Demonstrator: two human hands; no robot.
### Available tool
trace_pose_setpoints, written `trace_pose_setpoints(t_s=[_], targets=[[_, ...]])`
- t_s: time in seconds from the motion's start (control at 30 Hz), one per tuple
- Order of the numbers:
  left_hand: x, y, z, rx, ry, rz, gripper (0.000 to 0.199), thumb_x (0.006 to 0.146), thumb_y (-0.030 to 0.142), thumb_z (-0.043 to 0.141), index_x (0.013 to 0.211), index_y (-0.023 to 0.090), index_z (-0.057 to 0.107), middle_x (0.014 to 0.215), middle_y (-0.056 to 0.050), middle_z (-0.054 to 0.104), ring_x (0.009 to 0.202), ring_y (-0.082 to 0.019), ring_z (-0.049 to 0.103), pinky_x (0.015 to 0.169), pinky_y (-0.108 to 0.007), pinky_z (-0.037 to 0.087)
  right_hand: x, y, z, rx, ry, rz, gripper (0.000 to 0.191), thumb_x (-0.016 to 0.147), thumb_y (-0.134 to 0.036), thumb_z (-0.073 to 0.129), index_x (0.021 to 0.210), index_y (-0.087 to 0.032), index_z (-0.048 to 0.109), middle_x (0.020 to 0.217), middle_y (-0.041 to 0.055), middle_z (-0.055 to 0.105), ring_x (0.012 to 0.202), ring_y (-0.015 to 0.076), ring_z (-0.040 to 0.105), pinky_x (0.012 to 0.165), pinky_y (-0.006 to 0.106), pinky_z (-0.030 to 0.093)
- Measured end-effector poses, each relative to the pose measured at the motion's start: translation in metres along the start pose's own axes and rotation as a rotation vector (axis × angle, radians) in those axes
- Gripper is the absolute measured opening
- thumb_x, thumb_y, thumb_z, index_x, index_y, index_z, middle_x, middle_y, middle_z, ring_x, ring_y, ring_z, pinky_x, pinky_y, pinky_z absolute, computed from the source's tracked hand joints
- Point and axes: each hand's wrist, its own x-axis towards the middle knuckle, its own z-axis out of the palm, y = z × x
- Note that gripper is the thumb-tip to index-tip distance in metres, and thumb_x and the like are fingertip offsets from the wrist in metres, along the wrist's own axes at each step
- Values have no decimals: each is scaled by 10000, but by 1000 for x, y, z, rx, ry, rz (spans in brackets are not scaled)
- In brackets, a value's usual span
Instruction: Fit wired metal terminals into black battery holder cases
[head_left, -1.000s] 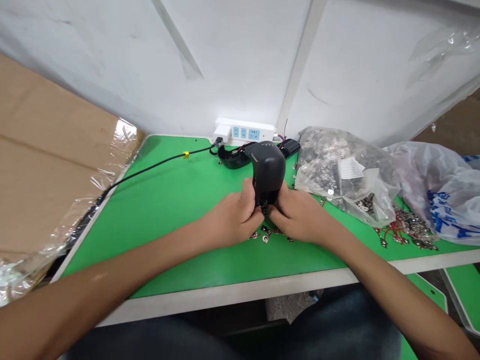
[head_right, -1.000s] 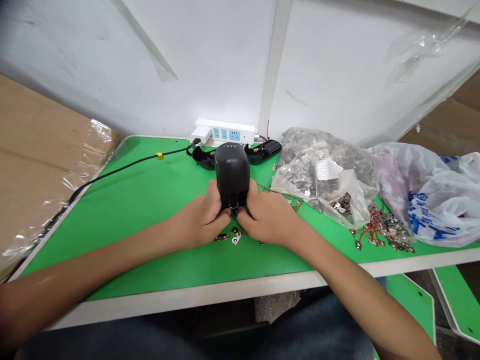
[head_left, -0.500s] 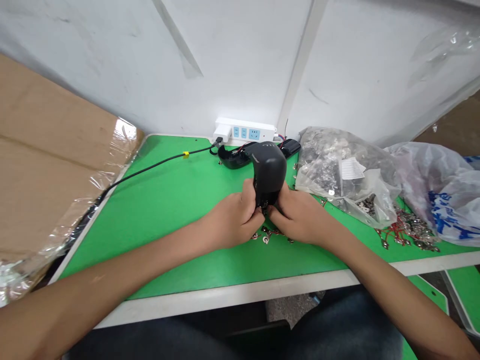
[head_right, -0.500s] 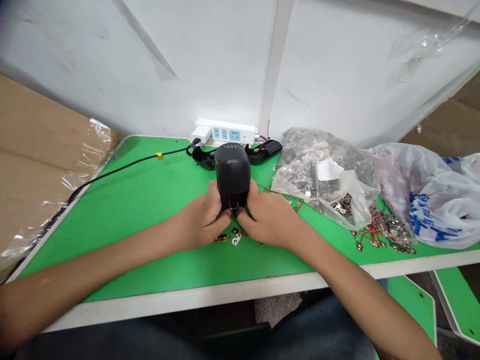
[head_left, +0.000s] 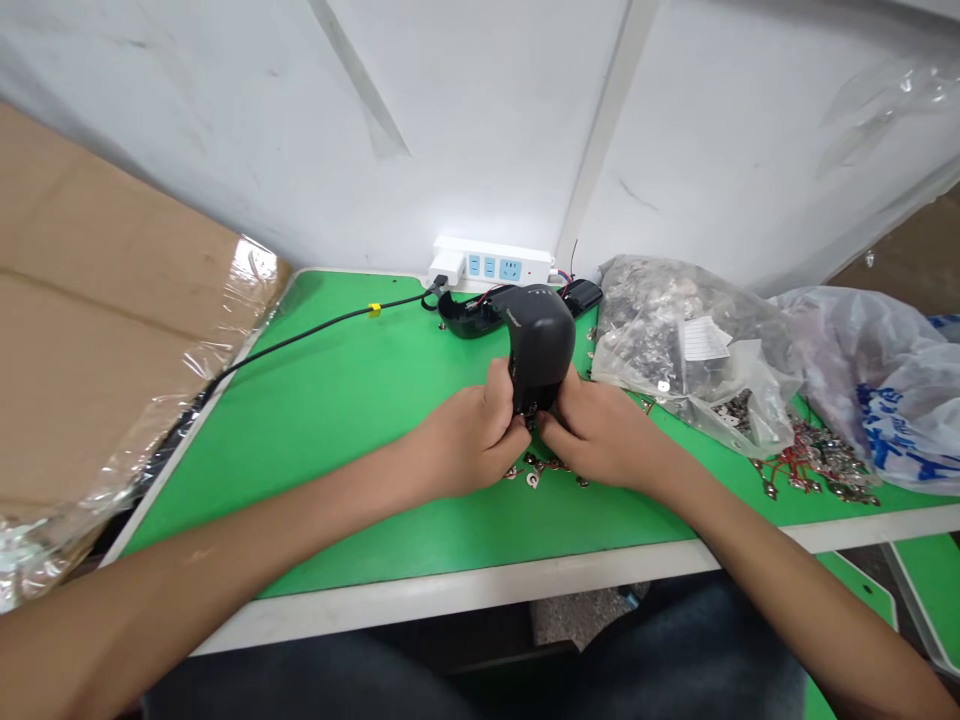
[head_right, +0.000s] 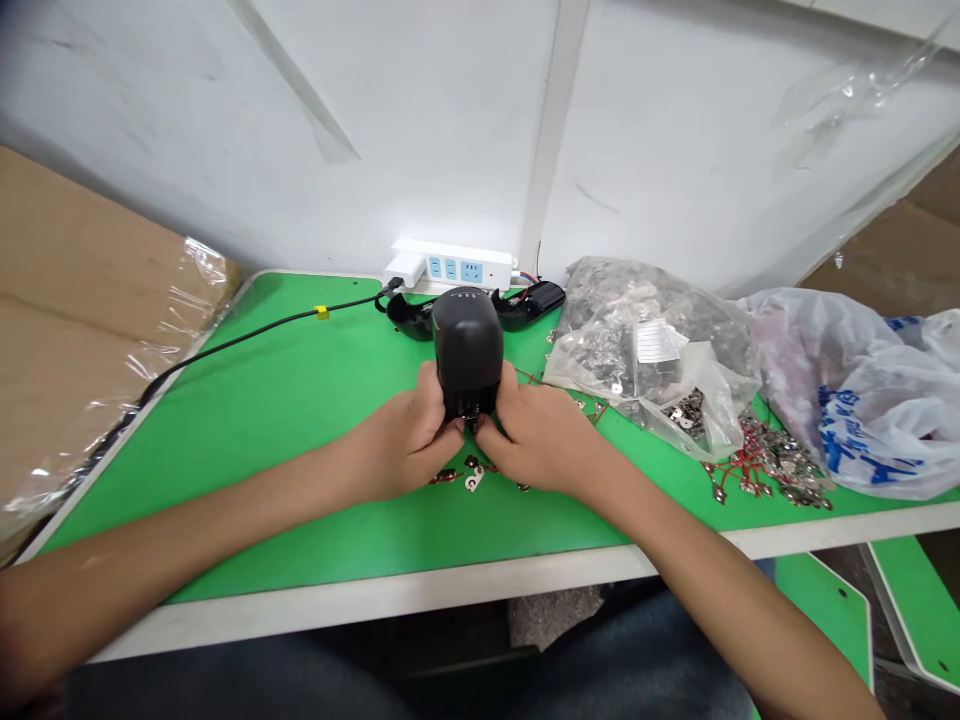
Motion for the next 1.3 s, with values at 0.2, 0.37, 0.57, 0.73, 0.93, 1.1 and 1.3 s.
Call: trace_pose_setpoints(t_s=[0.2,0.37,0.57,0.73,0.93,1.1,1.3], targets=[[-1,-2,1,-37,16,11,313,970,283,462,1246,199,339,638,62,485,521,-208,472,544,-354,268,0,-1,-1,3,11,-10,355,1048,-401,382,1284,-139,419,961,106,756,769,289,686,621,367,343],[-1,-1,0,-34,11,17,318,958,273,476,1231,206,328,650,64,465,528,-203,473,533,-350,249,-1,-1,-1,-14,3,-8,364,1050,-394,372,1294,-128,416,956,111,756,752,294,686,611,372,329],[-1,2,-2,-28,-15,-7,332,957,269,471,1242,207,313,646,68,459,540,-206,472,559,-357,249,-1,-1,-2,-21,3,-4,354,1051,-394,377,1284,-131,421,940,100,754,740,284,682,609,365,306],[-1,1,-1,-5,-8,11,366,969,277,450,1291,175,309,657,61,464,540,-208,453,567,-361,261,-1,-1,-1,-24,4,-2,344,1056,-403,370,1267,-137,423,936,96,750,747,281,684,605,362,297],[-2,-4,3,12,6,36,397,982,278,431,1343,161,315,710,21,556,572,-221,478,611,-368,346,-1,0,0,-26,7,-5,332,1058,-406,369,1254,-144,432,953,101,753,756,281,683,607,363,298],[-2,-4,2,6,14,48,413,961,278,462,1335,179,319,691,30,539,581,-227,496,606,-360,350,-1,0,-1,-32,1,-12,335,1059,-402,370,1261,-143,431,953,101,754,756,282,687,611,364,304],[-2,2,-2,-22,-28,0,344,973,279,458,1279,193,324,639,62,484,531,-217,468,555,-349,277,-2,-1,-3,-43,-17,-4,360,1058,-396,371,1290,-126,429,960,112,757,755,282,687,597,363,296]])
